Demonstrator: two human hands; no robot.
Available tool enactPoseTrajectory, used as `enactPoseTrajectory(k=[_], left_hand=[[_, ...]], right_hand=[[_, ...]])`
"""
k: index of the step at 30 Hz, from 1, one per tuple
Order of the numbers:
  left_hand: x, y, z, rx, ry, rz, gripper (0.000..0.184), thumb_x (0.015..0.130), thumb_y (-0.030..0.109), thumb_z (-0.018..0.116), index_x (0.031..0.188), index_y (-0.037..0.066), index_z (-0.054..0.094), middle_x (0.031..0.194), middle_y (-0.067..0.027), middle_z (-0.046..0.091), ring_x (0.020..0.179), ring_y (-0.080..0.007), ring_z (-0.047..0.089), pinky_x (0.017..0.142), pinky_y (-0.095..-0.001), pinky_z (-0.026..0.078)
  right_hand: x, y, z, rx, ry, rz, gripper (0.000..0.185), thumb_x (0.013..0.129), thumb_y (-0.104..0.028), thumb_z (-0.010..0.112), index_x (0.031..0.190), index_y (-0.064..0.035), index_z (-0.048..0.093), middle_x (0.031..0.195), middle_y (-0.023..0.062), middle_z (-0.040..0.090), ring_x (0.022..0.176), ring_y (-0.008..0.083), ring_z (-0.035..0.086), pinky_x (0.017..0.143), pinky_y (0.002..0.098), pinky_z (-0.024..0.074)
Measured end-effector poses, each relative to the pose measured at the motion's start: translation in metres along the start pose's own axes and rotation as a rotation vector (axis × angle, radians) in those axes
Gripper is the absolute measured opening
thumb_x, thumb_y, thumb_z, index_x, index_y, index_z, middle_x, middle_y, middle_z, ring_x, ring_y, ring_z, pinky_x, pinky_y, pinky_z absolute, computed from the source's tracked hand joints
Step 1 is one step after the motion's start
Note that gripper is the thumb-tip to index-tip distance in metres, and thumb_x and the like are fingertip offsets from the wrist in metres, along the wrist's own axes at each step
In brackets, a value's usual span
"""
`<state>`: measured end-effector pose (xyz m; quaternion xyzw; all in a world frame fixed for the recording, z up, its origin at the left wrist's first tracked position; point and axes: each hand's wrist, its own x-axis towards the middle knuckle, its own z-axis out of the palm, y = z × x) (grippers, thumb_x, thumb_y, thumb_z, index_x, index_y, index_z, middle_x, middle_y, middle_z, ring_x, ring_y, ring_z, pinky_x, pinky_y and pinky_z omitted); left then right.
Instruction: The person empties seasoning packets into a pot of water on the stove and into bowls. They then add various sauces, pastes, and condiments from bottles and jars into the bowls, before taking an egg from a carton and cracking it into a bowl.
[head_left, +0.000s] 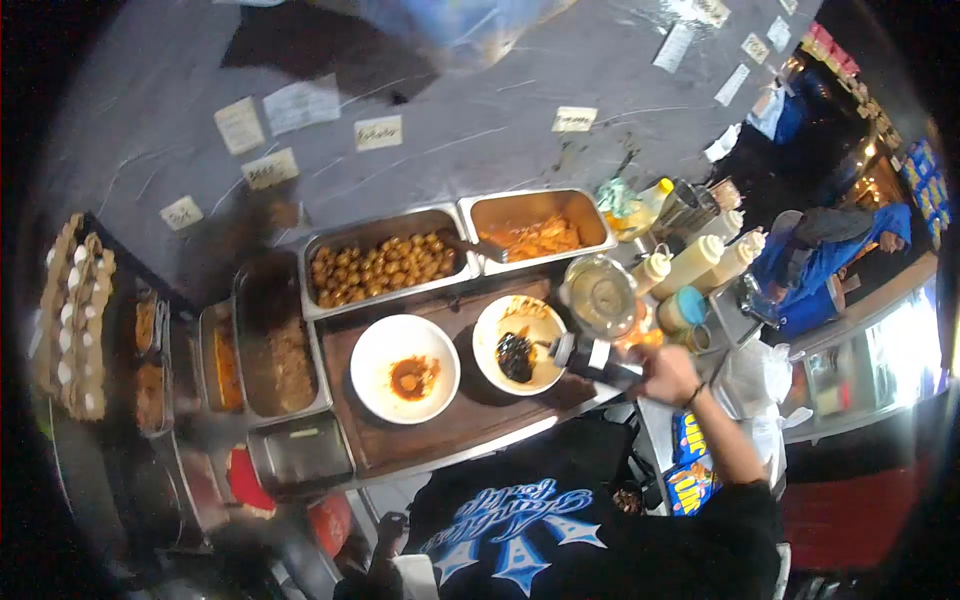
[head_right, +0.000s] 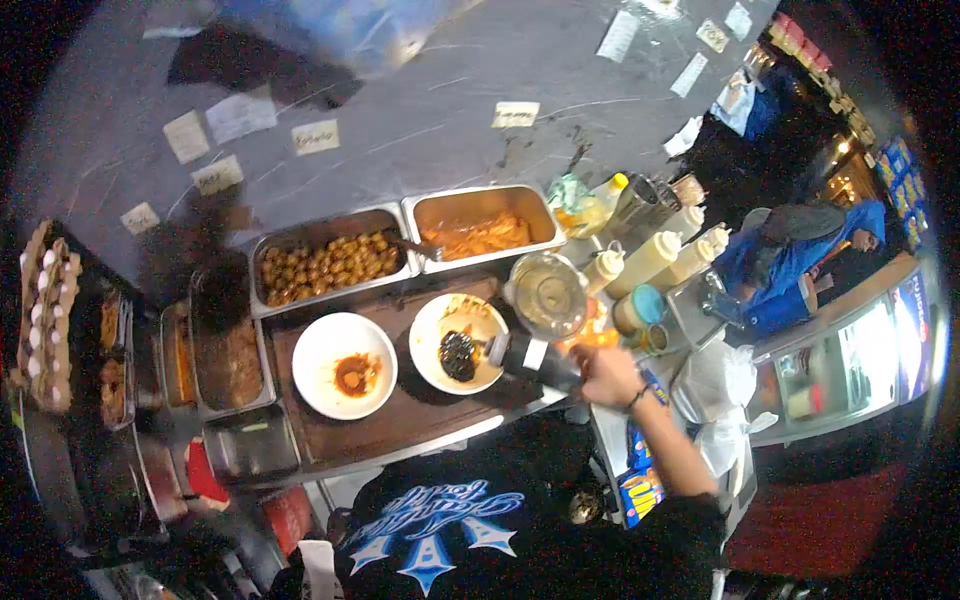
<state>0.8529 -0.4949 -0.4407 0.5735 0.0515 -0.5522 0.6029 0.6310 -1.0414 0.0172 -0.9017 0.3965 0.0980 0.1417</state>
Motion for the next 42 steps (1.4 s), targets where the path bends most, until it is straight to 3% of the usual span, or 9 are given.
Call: enactPoseTrajectory(k=[2,7,12,18,21,27,35,36,42], left_hand=[[0.004,0.002,0.007,0.239,0.081,-0.010,0.019,0.084,0.011,0.054,0.102,0.005,0.054,0.087,-0.0188,0.061,0.070,-0.0285,0.062,0.058,-0.0385,0.052],[0.020,0.024,0.042,0.422,0.124,0.034,0.017,0.083,0.010,0.057,0.099,0.004,0.055,0.082,-0.0167,0.063,0.068,-0.0251,0.063,0.056,-0.0356,0.051],[0.031,0.044,0.088,0.494,0.137,0.132,0.015,0.083,0.009,0.061,0.096,0.004,0.057,0.077,-0.0146,0.064,0.066,-0.0216,0.064,0.053,-0.0327,0.051],[0.031,0.020,0.157,0.423,0.259,0.082,0.022,0.084,0.010,0.061,0.104,0.005,0.055,0.072,-0.0098,0.065,0.062,-0.0182,0.064,0.049,-0.0303,0.048],[0.009,0.010,0.190,0.503,0.331,0.070,0.023,0.084,0.010,0.061,0.105,0.005,0.054,0.072,-0.0094,0.065,0.061,-0.0180,0.063,0.048,-0.0302,0.047],[-0.016,-0.004,0.224,0.543,0.447,-0.002,0.025,0.084,0.010,0.060,0.108,0.006,0.052,0.072,-0.0088,0.064,0.060,-0.0176,0.062,0.047,-0.0302,0.046],[-0.003,0.013,0.238,0.571,0.468,-0.014,0.027,0.085,0.010,0.058,0.110,0.007,0.050,0.072,-0.0079,0.063,0.059,-0.0170,0.061,0.047,-0.0301,0.045],[-0.003,0.014,0.238,0.575,0.463,-0.012,0.028,0.085,0.010,0.058,0.111,0.007,0.050,0.072,-0.0078,0.063,0.059,-0.0169,0.061,0.046,-0.0301,0.045],[-0.010,0.019,0.237,0.578,0.471,-0.003,0.030,0.085,0.009,0.057,0.113,0.007,0.048,0.072,-0.0071,0.062,0.058,-0.0165,0.059,0.046,-0.0300,0.045]], right_hand=[[-0.011,0.013,0.028,0.374,-0.009,0.048,0.070,0.050,-0.030,0.084,0.110,-0.0028,0.060,0.090,0.0136,0.067,0.082,0.0265,0.065,0.078,0.0352,0.0493],[-0.001,0.027,0.057,1.095,0.145,-0.212,0.081,0.051,-0.021,0.089,0.120,-0.0005,0.051,0.113,0.0079,0.058,0.106,0.0193,0.053,0.096,0.0328,0.0397],[0.043,0.115,-0.018,1.093,0.665,-0.158,0.074,0.050,-0.012,0.088,0.113,-0.0015,0.050,0.107,0.0070,0.058,0.098,0.0178,0.056,0.088,0.0322,0.0445],[0.142,0.239,-0.155,0.891,1.307,-0.272,0.055,0.071,-0.002,0.077,0.117,0.0004,0.047,0.101,0.0054,0.060,0.090,0.0155,0.058,0.083,0.0296,0.0489],[0.184,0.287,-0.188,0.976,1.295,-0.328,0.058,0.071,-0.004,0.079,0.118,-0.0027,0.044,0.101,0.0049,0.060,0.090,0.0166,0.059,0.084,0.0302,0.0482],[0.243,0.360,-0.170,0.508,1.094,0.107,0.051,0.060,-0.015,0.079,0.101,-0.0044,0.050,0.096,0.0073,0.064,0.087,0.0196,0.061,0.078,0.0335,0.0480],[0.281,0.411,-0.112,0.605,0.899,0.411,0.096,0.042,-0.013,0.087,0.123,0.0013,0.037,0.118,0.0177,0.054,0.106,0.0295,0.056,0.090,0.0360,0.0459],[0.283,0.416,-0.109,0.457,0.875,0.443,0.112,0.044,-0.013,0.088,0.135,0.0002,0.024,0.116,0.0195,0.054,0.104,0.0287,0.057,0.081,0.0373,0.0506],[0.278,0.444,-0.104,0.571,0.616,0.502,0.090,0.049,-0.011,0.087,0.123,0.0034,0.037,0.102,0.0144,0.059,0.090,0.0262,0.061,0.069,0.0340,0.0517]])
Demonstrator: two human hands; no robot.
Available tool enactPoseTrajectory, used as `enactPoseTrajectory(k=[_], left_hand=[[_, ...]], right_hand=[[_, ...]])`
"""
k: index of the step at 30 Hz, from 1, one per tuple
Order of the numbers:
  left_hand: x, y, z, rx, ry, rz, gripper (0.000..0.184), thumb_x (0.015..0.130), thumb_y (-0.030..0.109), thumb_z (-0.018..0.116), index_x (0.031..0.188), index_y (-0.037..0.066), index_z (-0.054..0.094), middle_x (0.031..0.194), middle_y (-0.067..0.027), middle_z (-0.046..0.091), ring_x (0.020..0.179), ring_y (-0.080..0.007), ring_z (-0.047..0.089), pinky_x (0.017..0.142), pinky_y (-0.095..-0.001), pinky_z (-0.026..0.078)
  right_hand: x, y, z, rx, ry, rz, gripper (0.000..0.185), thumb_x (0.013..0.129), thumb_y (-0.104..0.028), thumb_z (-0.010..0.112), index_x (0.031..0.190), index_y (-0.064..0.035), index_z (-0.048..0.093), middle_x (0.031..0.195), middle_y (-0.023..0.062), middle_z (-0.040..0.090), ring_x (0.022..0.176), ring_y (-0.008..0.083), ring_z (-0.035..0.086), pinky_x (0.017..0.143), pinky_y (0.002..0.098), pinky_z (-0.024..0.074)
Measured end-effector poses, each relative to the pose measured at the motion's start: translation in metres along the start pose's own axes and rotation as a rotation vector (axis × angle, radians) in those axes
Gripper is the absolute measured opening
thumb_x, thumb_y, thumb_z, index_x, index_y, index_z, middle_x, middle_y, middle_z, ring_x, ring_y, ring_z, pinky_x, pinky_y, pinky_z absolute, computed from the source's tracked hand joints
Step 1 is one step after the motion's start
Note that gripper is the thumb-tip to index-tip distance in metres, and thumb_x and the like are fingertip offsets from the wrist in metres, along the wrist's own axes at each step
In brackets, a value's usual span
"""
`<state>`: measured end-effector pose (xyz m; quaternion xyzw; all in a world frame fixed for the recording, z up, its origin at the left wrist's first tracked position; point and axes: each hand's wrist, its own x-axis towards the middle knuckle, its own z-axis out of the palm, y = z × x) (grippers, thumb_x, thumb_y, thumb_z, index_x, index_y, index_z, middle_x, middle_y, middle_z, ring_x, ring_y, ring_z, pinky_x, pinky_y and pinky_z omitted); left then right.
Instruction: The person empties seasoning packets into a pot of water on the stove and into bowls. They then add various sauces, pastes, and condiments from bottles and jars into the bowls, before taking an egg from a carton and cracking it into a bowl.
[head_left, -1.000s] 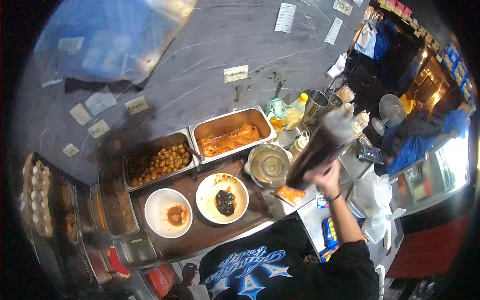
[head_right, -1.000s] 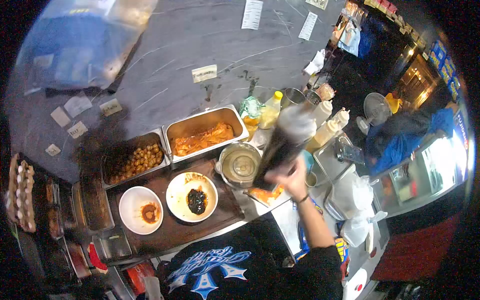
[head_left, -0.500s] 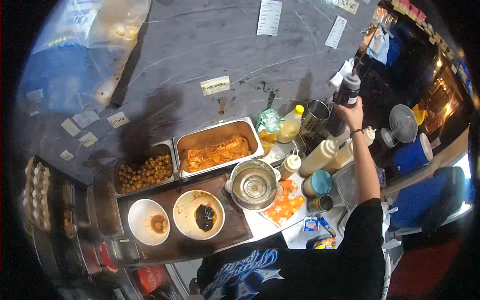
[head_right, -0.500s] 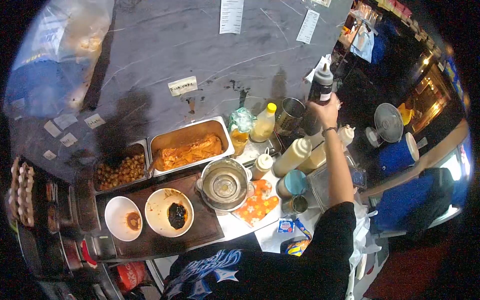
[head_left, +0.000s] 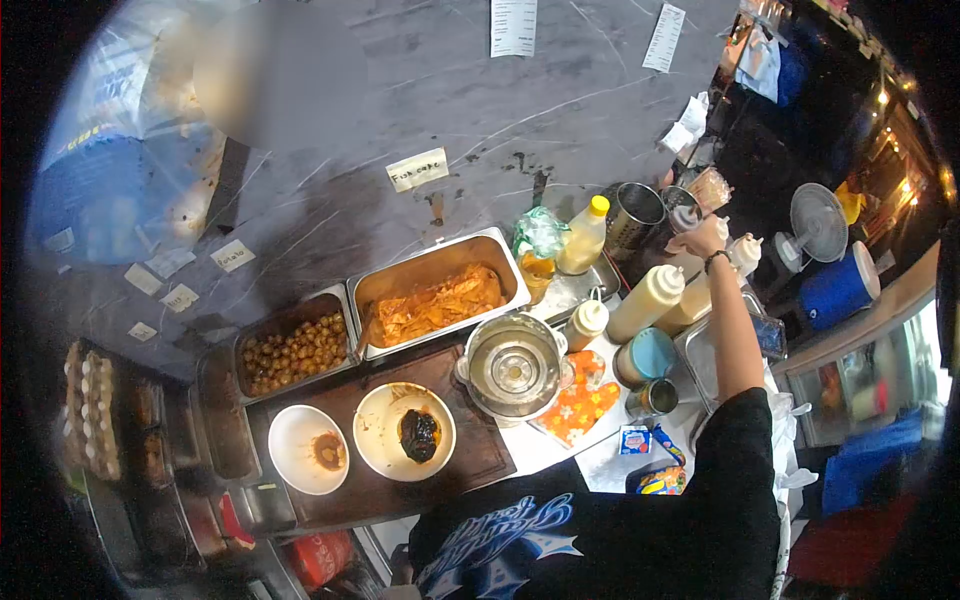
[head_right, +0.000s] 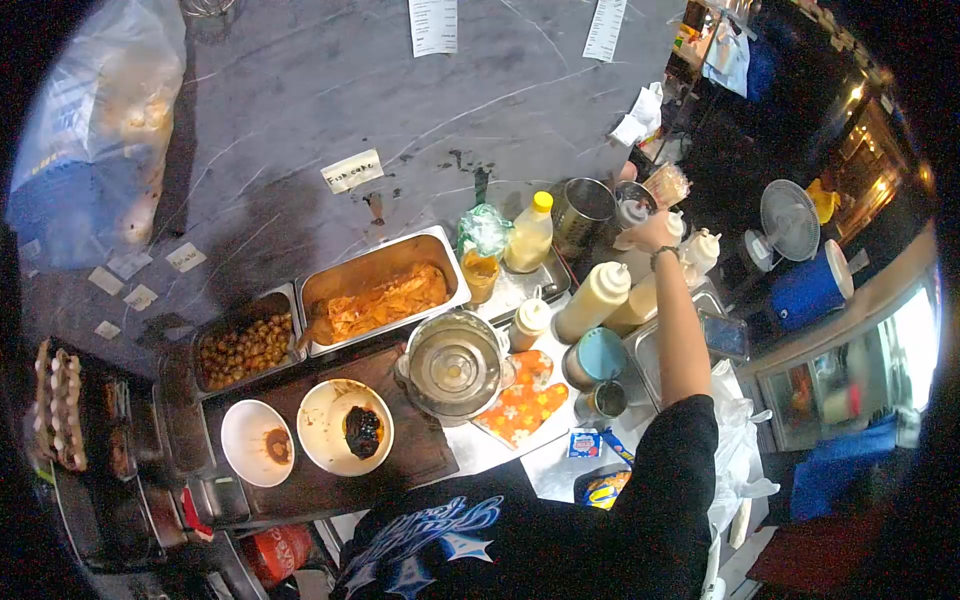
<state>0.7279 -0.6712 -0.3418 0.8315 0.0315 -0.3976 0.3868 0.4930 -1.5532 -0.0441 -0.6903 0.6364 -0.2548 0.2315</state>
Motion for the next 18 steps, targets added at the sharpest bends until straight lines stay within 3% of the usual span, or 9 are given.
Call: enactPoseTrajectory(k=[2,3,5,7,10,12,15,17,18], left_hand=[[-0.004,-0.002,0.001,-0.004,0.009,-0.005,0.030,0.085,0.009,0.057,0.114,0.008,0.047,0.072,-0.0069,0.062,0.057,-0.0163,0.059,0.046,-0.0300,0.044],[-0.005,-0.003,0.000,-0.006,0.014,-0.004,0.030,0.085,0.009,0.057,0.114,0.008,0.047,0.072,-0.0068,0.062,0.057,-0.0163,0.059,0.045,-0.0300,0.044],[-0.010,-0.006,0.001,-0.012,0.026,-0.010,0.031,0.085,0.009,0.057,0.115,0.008,0.047,0.072,-0.0066,0.062,0.057,-0.0161,0.058,0.045,-0.0300,0.044],[-0.016,-0.010,0.003,-0.019,0.034,-0.019,0.032,0.085,0.009,0.056,0.115,0.008,0.046,0.071,-0.0063,0.062,0.057,-0.0160,0.058,0.045,-0.0299,0.044],[-0.022,-0.013,0.007,-0.024,0.043,-0.023,0.033,0.086,0.009,0.056,0.117,0.008,0.045,0.071,-0.0060,0.061,0.056,-0.0158,0.058,0.045,-0.0299,0.043],[-0.024,-0.013,0.010,-0.036,0.050,-0.027,0.033,0.086,0.009,0.056,0.117,0.009,0.045,0.071,-0.0058,0.061,0.056,-0.0156,0.057,0.044,-0.0299,0.043],[-0.028,-0.013,0.015,-0.052,0.057,-0.019,0.034,0.086,0.009,0.055,0.118,0.009,0.044,0.071,-0.0055,0.061,0.055,-0.0154,0.057,0.044,-0.0299,0.043],[-0.029,-0.015,0.017,-0.064,0.067,-0.006,0.035,0.086,0.009,0.055,0.119,0.009,0.043,0.071,-0.0052,0.061,0.055,-0.0153,0.056,0.044,-0.0298,0.043],[-0.031,-0.017,0.019,-0.071,0.069,-0.001,0.035,0.086,0.009,0.055,0.119,0.009,0.043,0.071,-0.0051,0.060,0.055,-0.0152,0.056,0.044,-0.0298,0.042]], right_hand=[[-0.012,-0.019,-0.008,0.024,-0.080,0.072,0.061,0.056,-0.006,0.082,0.106,0.0018,0.048,0.092,0.0133,0.061,0.082,0.0247,0.062,0.068,0.0333,0.0514],[-0.029,-0.034,-0.015,0.025,-0.086,0.065,0.061,0.056,-0.006,0.082,0.106,0.0018,0.048,0.092,0.0133,0.061,0.082,0.0247,0.062,0.068,0.0333,0.0514],[-0.066,-0.064,-0.024,-0.197,0.359,-0.410,0.050,0.061,-0.006,0.077,0.103,0.0018,0.051,0.092,0.0136,0.062,0.082,0.0217,0.063,0.071,0.0322,0.0511],[-0.133,-0.120,-0.025,0.011,0.375,-0.594,0.052,0.064,-0.013,0.074,0.107,0.0009,0.050,0.098,0.0179,0.061,0.083,0.0265,0.063,0.075,0.0366,0.0506],[-0.181,-0.130,0.049,0.181,-0.162,-0.482,0.053,0.064,-0.017,0.077,0.108,-0.0013,0.053,0.096,0.0151,0.063,0.090,0.0286,0.062,0.082,0.0374,0.0483],[-0.175,-0.116,0.107,0.055,-0.457,-0.349,0.062,0.058,-0.024,0.081,0.104,0.0051,0.051,0.098,0.0216,0.061,0.094,0.0322,0.061,0.084,0.0383,0.0480],[-0.154,-0.119,0.185,-0.052,-0.317,-0.382,0.074,0.052,-0.026,0.085,0.106,0.0092,0.049,0.107,0.0281,0.058,0.103,0.0375,0.057,0.089,0.0395,0.0462],[-0.146,-0.125,0.222,-0.041,-0.290,-0.224,0.078,0.051,-0.025,0.085,0.108,0.0109,0.046,0.102,0.0283,0.060,0.100,0.0394,0.059,0.087,0.0402,0.0477],[-0.142,-0.131,0.221,-0.031,-0.311,-0.277,0.083,0.053,-0.022,0.083,0.113,0.0123,0.038,0.097,0.0289,0.061,0.094,0.0411,0.060,0.083,0.0415,0.0496]])
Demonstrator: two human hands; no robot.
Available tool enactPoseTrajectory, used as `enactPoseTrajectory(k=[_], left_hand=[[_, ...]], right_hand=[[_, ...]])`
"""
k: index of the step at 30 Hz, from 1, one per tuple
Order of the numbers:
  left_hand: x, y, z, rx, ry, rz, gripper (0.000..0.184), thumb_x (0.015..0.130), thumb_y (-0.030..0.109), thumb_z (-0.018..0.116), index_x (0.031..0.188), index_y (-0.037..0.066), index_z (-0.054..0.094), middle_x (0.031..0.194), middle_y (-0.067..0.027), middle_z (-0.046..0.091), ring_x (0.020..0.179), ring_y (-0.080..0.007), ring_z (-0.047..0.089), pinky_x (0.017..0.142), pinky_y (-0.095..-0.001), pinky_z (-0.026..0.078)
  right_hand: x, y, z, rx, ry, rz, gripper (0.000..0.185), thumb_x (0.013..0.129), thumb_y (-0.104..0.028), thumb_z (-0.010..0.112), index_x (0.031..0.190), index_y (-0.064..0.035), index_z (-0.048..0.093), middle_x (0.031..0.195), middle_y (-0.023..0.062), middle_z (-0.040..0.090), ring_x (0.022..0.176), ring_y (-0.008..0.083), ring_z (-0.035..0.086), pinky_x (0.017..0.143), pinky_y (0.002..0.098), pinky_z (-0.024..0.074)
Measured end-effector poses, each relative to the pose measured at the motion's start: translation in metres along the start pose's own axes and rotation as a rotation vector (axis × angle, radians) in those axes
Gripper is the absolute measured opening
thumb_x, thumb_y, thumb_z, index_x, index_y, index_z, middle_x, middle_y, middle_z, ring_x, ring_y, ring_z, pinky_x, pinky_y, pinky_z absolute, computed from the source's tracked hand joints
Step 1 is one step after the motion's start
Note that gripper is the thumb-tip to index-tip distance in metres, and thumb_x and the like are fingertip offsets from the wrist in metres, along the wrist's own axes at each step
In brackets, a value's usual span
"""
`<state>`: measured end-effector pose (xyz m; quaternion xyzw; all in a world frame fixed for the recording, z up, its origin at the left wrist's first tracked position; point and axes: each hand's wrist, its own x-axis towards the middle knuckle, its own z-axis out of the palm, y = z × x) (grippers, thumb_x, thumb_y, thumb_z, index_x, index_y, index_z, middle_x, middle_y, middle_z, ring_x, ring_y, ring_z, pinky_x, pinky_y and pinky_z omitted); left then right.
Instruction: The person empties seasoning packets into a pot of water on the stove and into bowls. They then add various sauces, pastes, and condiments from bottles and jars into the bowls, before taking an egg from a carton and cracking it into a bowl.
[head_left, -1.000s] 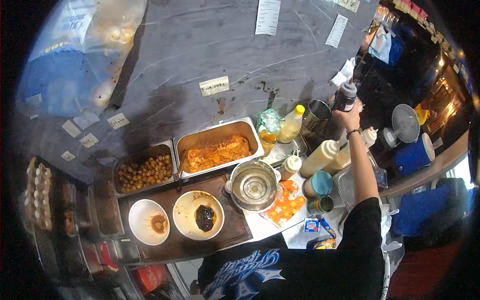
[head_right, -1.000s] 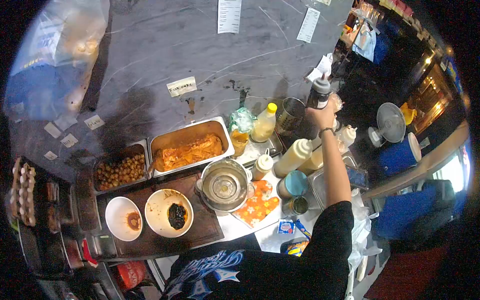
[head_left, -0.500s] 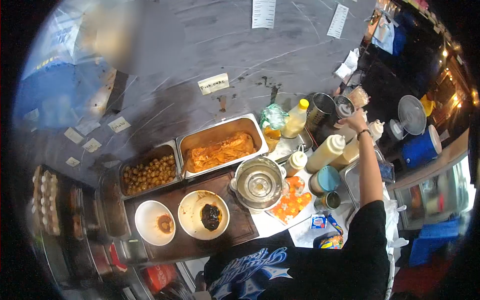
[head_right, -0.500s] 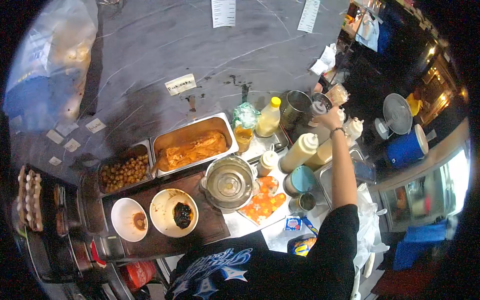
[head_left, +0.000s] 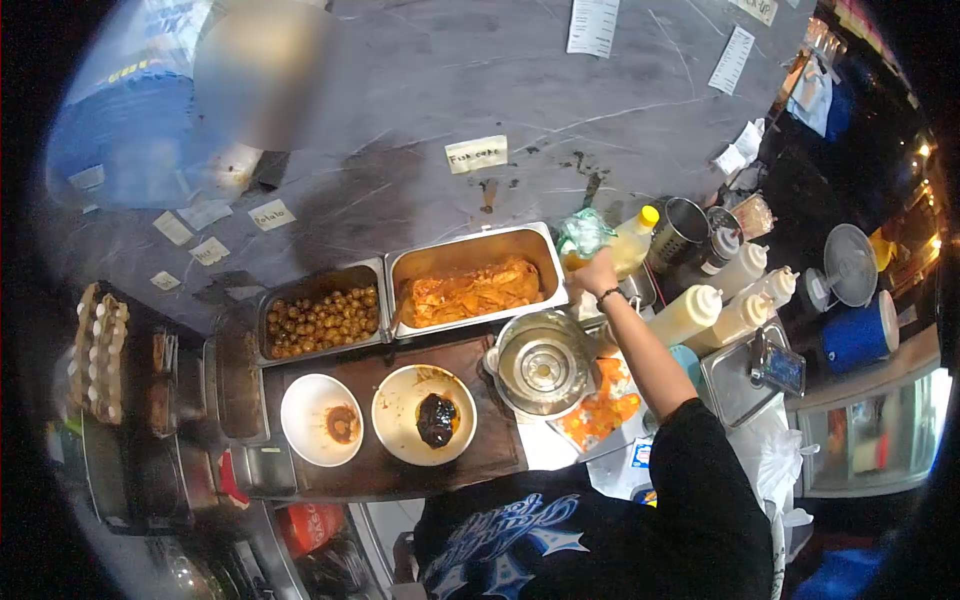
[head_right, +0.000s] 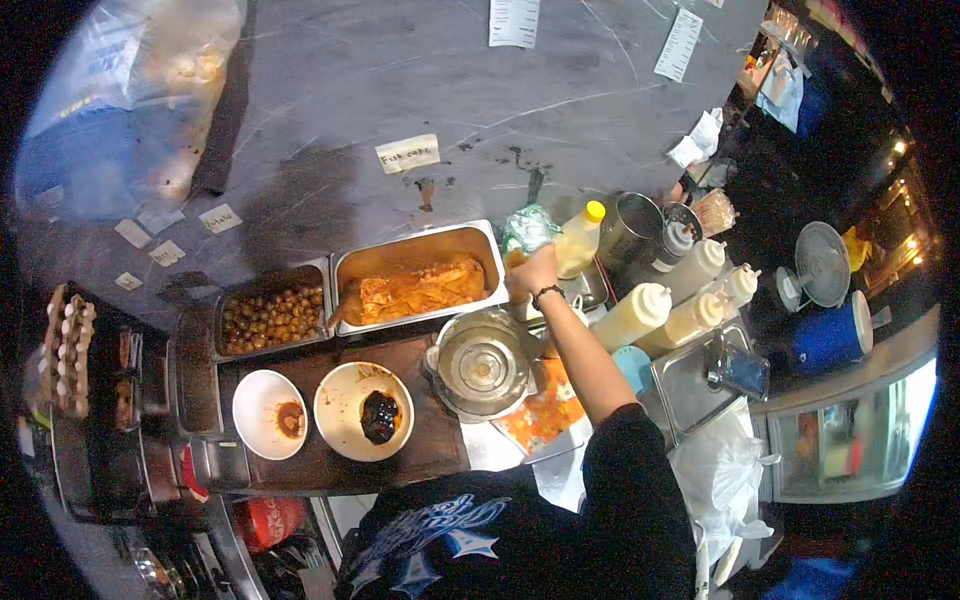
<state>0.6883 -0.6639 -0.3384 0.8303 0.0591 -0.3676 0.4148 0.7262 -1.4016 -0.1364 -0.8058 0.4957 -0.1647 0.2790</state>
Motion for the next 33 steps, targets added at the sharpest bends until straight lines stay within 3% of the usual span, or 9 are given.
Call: enactPoseTrajectory(k=[5,7,19,24,25,26,27,29,33], left_hand=[[-0.012,-0.009,0.010,-0.038,0.040,-0.023,0.037,0.086,0.009,0.054,0.121,0.010,0.042,0.071,-0.0046,0.060,0.054,-0.0148,0.055,0.043,-0.0298,0.042],[-0.020,-0.016,0.018,-0.053,0.058,-0.039,0.038,0.087,0.009,0.053,0.122,0.010,0.041,0.071,-0.0044,0.060,0.054,-0.0147,0.055,0.043,-0.0298,0.042],[-0.019,-0.027,0.019,-0.006,0.125,-0.005,0.042,0.087,0.009,0.052,0.126,0.011,0.038,0.071,-0.0030,0.058,0.052,-0.0138,0.052,0.042,-0.0296,0.040],[-0.005,-0.032,-0.002,0.299,0.198,0.172,0.043,0.088,0.009,0.051,0.128,0.011,0.036,0.070,-0.0025,0.058,0.051,-0.0135,0.052,0.041,-0.0296,0.039],[0.000,-0.033,-0.007,0.178,0.124,0.172,0.043,0.088,0.009,0.051,0.129,0.011,0.036,0.070,-0.0024,0.058,0.051,-0.0134,0.051,0.041,-0.0296,0.039],[0.003,-0.028,-0.020,-0.530,-0.139,-0.031,0.053,0.089,0.007,0.047,0.135,0.016,0.022,0.063,-0.0026,0.052,0.046,-0.0156,0.049,0.039,-0.0347,0.036],[0.005,-0.022,-0.020,-0.529,-0.149,-0.026,0.053,0.089,0.007,0.047,0.135,0.016,0.022,0.063,-0.0026,0.052,0.046,-0.0156,0.049,0.039,-0.0347,0.036],[0.000,0.001,-0.021,0.704,0.214,0.132,0.045,0.090,0.018,0.051,0.131,0.015,0.032,0.061,-0.0067,0.053,0.045,-0.0231,0.050,0.040,-0.0393,0.039],[0.016,0.034,-0.057,0.980,0.106,0.372,0.042,0.085,0.037,0.059,0.116,0.010,0.049,0.061,-0.0118,0.054,0.050,-0.0317,0.053,0.048,-0.0435,0.045]], right_hand=[[0.004,0.000,0.004,-0.108,-0.001,-0.189,0.088,0.062,-0.015,0.076,0.125,0.0068,0.020,0.094,0.0309,0.061,0.092,0.0440,0.060,0.079,0.0450,0.0495],[0.012,0.006,0.007,-0.106,-0.152,-0.112,0.102,0.051,-0.016,0.083,0.131,0.0051,0.022,0.114,0.0311,0.055,0.107,0.0416,0.055,0.092,0.0401,0.0447],[0.049,-0.012,0.013,-0.646,-0.380,-0.066,0.078,0.086,-0.024,0.048,0.144,-0.0055,0.000,0.113,0.0273,0.059,0.102,0.0366,0.061,0.084,0.0433,0.0479],[0.017,-0.019,-0.016,-0.663,-0.418,-0.087,0.083,0.084,-0.026,0.052,0.145,-0.0066,0.000,0.111,0.0242,0.062,0.100,0.0374,0.062,0.085,0.0432,0.0478],[0.018,-0.008,-0.015,-0.663,-0.422,-0.102,0.083,0.083,-0.028,0.054,0.145,-0.0056,0.002,0.110,0.0254,0.061,0.100,0.0378,0.061,0.084,0.0439,0.0479],[0.018,0.001,-0.017,-0.663,-0.422,-0.117,0.083,0.083,-0.030,0.055,0.144,-0.0046,0.004,0.110,0.0265,0.061,0.100,0.0382,0.061,0.084,0.0446,0.0481],[0.018,0.009,-0.020,-0.666,-0.413,-0.111,0.083,0.083,-0.030,0.055,0.144,-0.0046,0.004,0.110,0.0265,0.061,0.100,0.0382,0.061,0.084,0.0446,0.0481],[0.014,0.017,-0.026,-0.685,-0.400,-0.171,0.087,0.077,-0.032,0.065,0.140,-0.0025,0.012,0.108,0.0283,0.060,0.100,0.0386,0.061,0.083,0.0460,0.0478],[-0.003,-0.008,-0.066,-0.730,-0.394,-0.256,0.108,0.064,-0.030,0.079,0.137,0.0037,0.007,0.098,0.0299,0.062,0.096,0.0408,0.061,0.080,0.0424,0.0493]])
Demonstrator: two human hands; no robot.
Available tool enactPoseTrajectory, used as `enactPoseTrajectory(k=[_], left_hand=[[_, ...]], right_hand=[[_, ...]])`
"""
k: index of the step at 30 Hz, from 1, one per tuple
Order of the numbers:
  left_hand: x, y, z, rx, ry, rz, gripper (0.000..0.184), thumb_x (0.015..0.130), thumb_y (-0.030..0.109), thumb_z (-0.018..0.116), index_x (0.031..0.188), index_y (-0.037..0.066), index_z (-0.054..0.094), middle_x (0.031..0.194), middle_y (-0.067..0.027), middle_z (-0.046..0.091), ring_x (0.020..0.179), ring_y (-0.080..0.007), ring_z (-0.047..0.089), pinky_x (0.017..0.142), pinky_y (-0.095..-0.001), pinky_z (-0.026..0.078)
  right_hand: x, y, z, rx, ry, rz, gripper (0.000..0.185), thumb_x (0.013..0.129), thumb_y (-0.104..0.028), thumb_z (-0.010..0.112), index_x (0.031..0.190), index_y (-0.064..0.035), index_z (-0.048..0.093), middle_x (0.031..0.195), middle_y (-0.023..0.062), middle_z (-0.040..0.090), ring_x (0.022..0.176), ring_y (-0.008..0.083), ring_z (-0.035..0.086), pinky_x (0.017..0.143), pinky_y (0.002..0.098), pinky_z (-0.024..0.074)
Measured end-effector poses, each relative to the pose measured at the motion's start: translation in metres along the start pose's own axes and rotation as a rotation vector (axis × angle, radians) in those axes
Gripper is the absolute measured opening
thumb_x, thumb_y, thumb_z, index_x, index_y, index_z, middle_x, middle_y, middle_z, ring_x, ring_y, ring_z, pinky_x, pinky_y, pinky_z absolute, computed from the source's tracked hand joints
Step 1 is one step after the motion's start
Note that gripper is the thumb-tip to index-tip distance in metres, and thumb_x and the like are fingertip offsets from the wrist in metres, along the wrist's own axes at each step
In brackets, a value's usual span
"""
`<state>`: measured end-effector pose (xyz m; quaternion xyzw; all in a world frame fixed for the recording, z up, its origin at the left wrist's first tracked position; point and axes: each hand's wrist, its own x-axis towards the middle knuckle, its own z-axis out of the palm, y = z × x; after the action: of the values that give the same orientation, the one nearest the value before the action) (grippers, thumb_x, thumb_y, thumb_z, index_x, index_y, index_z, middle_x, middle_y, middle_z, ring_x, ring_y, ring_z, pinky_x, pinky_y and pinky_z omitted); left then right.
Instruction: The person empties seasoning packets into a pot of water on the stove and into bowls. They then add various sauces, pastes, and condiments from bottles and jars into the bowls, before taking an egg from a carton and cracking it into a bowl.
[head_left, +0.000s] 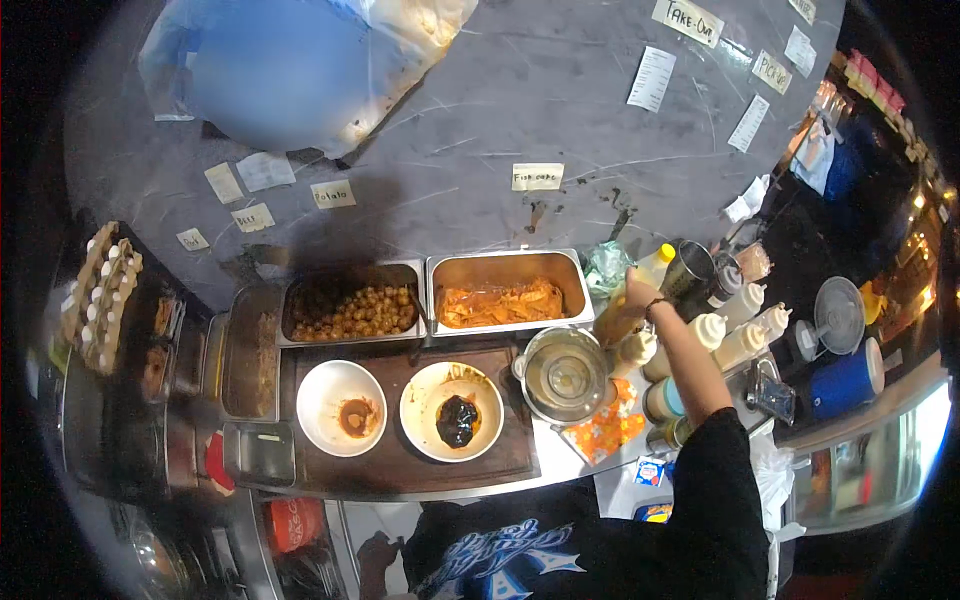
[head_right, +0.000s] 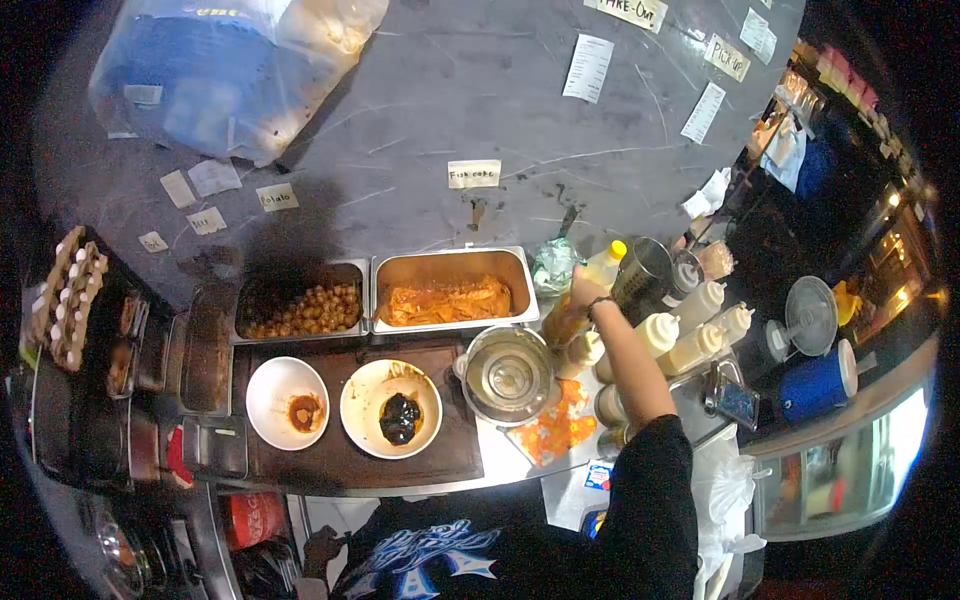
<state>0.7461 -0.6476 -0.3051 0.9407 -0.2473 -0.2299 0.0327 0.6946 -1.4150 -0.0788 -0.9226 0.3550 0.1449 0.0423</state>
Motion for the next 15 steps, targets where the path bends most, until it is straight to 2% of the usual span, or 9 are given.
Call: enactPoseTrajectory(k=[2,3,5,7,9,10,12,14,15], left_hand=[[0.029,-0.007,-0.021,0.167,-0.531,0.218,0.046,0.084,0.047,0.057,0.100,0.003,0.060,0.094,-0.0197,0.065,0.093,-0.0391,0.061,0.079,-0.0472,0.049],[0.007,0.071,-0.145,-0.005,-0.445,0.085,0.045,0.084,0.047,0.058,0.090,0.002,0.062,0.093,-0.0185,0.065,0.091,-0.0380,0.061,0.080,-0.0461,0.049],[0.027,0.066,-0.138,-0.106,-0.253,0.491,0.041,0.084,0.041,0.061,0.091,0.001,0.061,0.094,-0.0173,0.065,0.090,-0.0353,0.062,0.079,-0.0430,0.050],[0.024,0.141,-0.235,-0.414,-0.165,0.590,0.037,0.083,0.033,0.065,0.099,0.000,0.060,0.095,-0.0156,0.065,0.090,-0.0328,0.063,0.077,-0.0406,0.050],[0.027,0.185,-0.266,-0.680,-0.080,0.650,0.041,0.081,0.029,0.069,0.113,0.004,0.057,0.103,-0.0152,0.063,0.093,-0.0293,0.063,0.080,-0.0382,0.050],[0.030,0.208,-0.283,-0.596,-0.013,0.686,0.052,0.078,0.028,0.073,0.121,0.004,0.053,0.107,-0.0145,0.063,0.099,-0.0263,0.062,0.084,-0.0382,0.049],[0.037,0.245,-0.297,-0.527,0.292,0.883,0.087,0.067,0.040,0.080,0.133,0.001,0.040,0.127,-0.0201,0.050,0.119,-0.0330,0.049,0.099,-0.0407,0.040],[0.037,0.266,-0.300,-0.607,0.409,1.005,0.105,0.058,0.044,0.083,0.138,0.000,0.030,0.136,-0.0196,0.040,0.125,-0.0351,0.041,0.103,-0.0430,0.034],[0.038,0.270,-0.301,-0.597,0.452,1.056,0.103,0.057,0.040,0.085,0.136,0.000,0.032,0.135,-0.0191,0.041,0.124,-0.0346,0.042,0.103,-0.0436,0.034]], right_hand=[[-0.035,-0.012,-0.041,0.038,0.072,-0.027,0.108,0.059,-0.029,0.083,0.133,0.0059,0.013,0.092,0.0294,0.062,0.090,0.0412,0.062,0.075,0.0429,0.0502],[-0.059,-0.023,-0.062,0.030,0.111,-0.015,0.100,0.057,-0.028,0.084,0.127,0.0037,0.020,0.090,0.0282,0.063,0.087,0.0415,0.063,0.073,0.0444,0.0504],[-0.105,-0.049,-0.101,-0.016,0.232,-0.063,0.089,0.056,-0.027,0.085,0.120,-0.0002,0.029,0.083,0.0253,0.064,0.080,0.0415,0.063,0.068,0.0462,0.0505],[-0.156,-0.077,-0.134,-0.049,0.306,-0.207,0.084,0.057,-0.026,0.084,0.119,-0.0030,0.032,0.078,0.0228,0.063,0.076,0.0409,0.063,0.065,0.0462,0.0502],[-0.206,-0.112,-0.161,-0.024,0.301,-0.371,0.075,0.060,-0.024,0.081,0.118,-0.0051,0.036,0.078,0.0208,0.062,0.076,0.0404,0.062,0.064,0.0453,0.0500],[-0.227,-0.130,-0.167,-0.010,0.301,-0.455,0.071,0.061,-0.022,0.079,0.116,-0.0059,0.038,0.079,0.0196,0.062,0.077,0.0401,0.061,0.064,0.0446,0.0501],[-0.260,-0.169,-0.168,-0.039,0.279,-0.644,0.065,0.061,-0.018,0.076,0.115,-0.0060,0.041,0.084,0.0175,0.062,0.080,0.0374,0.061,0.065,0.0430,0.0507],[-0.286,-0.209,-0.159,-0.008,0.233,-0.814,0.063,0.060,-0.017,0.074,0.114,-0.0060,0.042,0.092,0.0166,0.062,0.081,0.0344,0.062,0.066,0.0422,0.0510],[-0.289,-0.222,-0.143,-0.055,0.225,-0.937,0.061,0.062,-0.019,0.072,0.114,-0.0049,0.043,0.101,0.0163,0.061,0.083,0.0317,0.063,0.069,0.0405,0.0510]])
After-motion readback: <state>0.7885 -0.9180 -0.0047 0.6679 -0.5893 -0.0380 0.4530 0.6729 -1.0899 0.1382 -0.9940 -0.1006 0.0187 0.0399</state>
